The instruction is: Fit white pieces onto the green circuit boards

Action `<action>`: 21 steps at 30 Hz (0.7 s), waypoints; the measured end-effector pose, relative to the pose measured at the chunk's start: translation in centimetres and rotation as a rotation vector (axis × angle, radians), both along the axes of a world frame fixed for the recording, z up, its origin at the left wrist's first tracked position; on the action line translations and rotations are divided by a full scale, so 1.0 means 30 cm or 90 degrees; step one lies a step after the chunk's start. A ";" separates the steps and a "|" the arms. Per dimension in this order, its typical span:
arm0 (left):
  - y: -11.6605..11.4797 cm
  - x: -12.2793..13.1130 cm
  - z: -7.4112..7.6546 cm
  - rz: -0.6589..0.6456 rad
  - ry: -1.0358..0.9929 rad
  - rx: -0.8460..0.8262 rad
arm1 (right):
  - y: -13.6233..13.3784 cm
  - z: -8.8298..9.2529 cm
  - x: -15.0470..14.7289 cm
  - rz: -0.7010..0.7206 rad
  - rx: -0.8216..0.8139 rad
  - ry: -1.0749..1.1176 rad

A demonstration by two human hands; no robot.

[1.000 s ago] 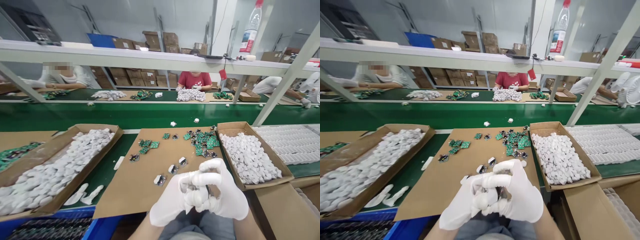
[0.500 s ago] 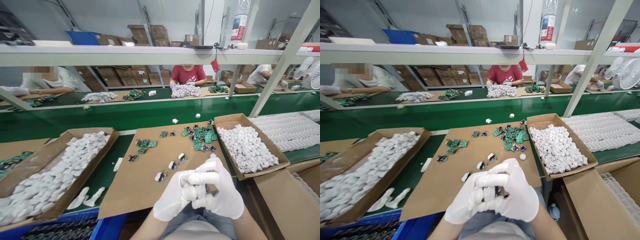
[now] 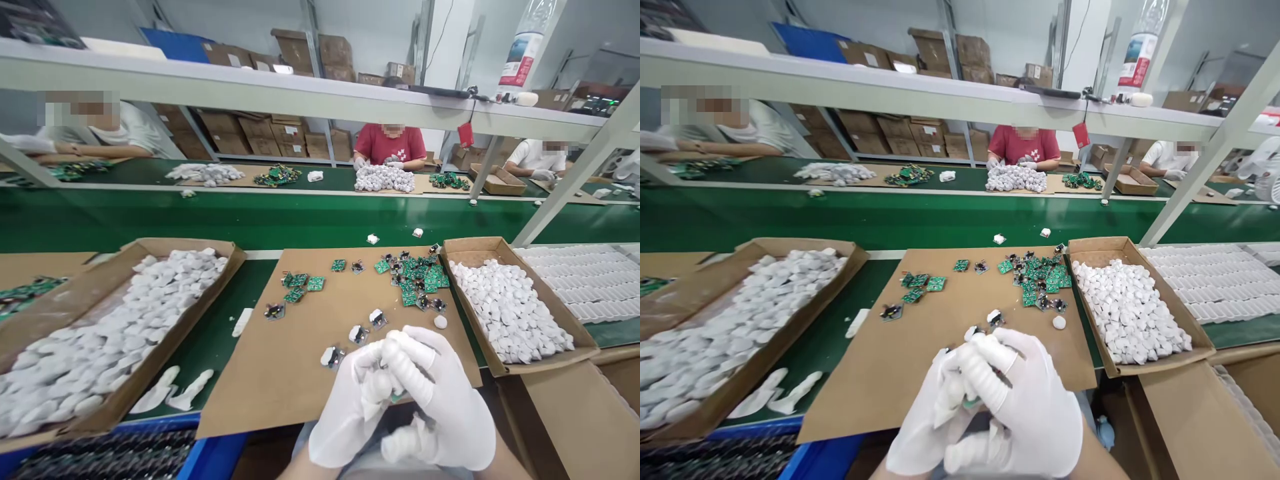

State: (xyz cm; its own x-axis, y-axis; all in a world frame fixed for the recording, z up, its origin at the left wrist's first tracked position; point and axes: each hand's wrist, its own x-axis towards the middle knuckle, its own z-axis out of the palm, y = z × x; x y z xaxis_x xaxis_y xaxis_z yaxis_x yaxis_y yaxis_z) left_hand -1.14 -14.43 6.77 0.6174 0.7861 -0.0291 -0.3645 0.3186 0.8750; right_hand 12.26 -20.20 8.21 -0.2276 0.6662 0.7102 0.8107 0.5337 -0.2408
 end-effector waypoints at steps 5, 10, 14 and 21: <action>-0.001 0.023 -0.003 0.010 -0.029 -0.140 | -0.006 0.008 -0.004 -0.032 0.018 -0.032; -0.002 0.026 0.000 0.002 -0.065 -0.193 | -0.010 -0.004 -0.020 -0.110 0.023 -0.140; -0.002 0.020 0.015 -0.021 -0.114 -0.220 | -0.015 0.000 -0.008 -0.073 -0.010 0.051; 0.006 0.021 -0.001 -0.049 -0.116 -0.065 | 0.006 -0.014 -0.003 -0.039 0.041 0.070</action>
